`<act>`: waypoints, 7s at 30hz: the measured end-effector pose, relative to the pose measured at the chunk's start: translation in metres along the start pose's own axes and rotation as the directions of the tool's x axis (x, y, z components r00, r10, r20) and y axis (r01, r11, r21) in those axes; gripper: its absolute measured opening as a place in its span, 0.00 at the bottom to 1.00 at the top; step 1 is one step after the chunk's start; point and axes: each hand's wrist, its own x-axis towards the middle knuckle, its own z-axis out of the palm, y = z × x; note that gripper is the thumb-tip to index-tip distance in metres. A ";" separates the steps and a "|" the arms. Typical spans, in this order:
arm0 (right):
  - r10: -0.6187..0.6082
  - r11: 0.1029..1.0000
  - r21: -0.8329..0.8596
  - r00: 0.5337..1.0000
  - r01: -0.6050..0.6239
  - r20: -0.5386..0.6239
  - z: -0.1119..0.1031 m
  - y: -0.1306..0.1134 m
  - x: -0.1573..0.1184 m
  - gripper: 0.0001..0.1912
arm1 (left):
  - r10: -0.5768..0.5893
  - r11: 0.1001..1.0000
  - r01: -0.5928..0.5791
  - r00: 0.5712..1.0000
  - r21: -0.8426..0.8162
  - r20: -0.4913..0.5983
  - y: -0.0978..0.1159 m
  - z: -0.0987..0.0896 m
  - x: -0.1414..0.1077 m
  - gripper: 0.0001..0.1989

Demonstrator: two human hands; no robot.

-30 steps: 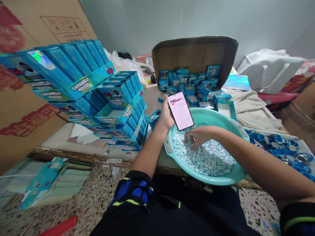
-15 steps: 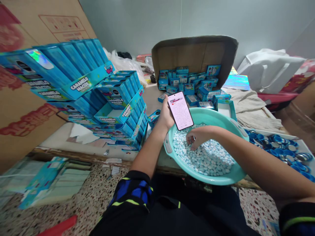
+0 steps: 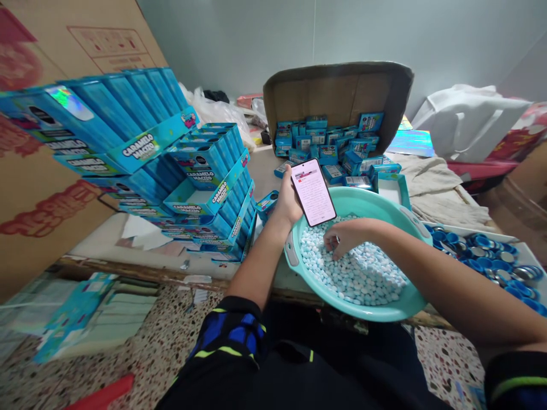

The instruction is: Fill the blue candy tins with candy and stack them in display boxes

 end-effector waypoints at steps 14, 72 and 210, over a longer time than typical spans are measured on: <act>0.044 0.999 -0.009 0.999 -0.044 0.001 -0.002 -0.001 -0.003 0.16 | 0.029 0.999 -0.029 1.000 0.014 -0.010 0.000 -0.005 0.006 0.33; 0.012 1.000 0.020 0.999 -0.011 -0.047 0.001 -0.004 -0.003 0.12 | 0.018 1.000 -0.018 1.000 0.001 0.008 -0.002 -0.002 0.002 0.34; -0.002 1.000 0.018 1.000 0.002 0.001 0.000 -0.002 -0.002 0.19 | 0.015 1.000 -0.015 1.000 0.008 -0.006 -0.002 -0.005 0.004 0.32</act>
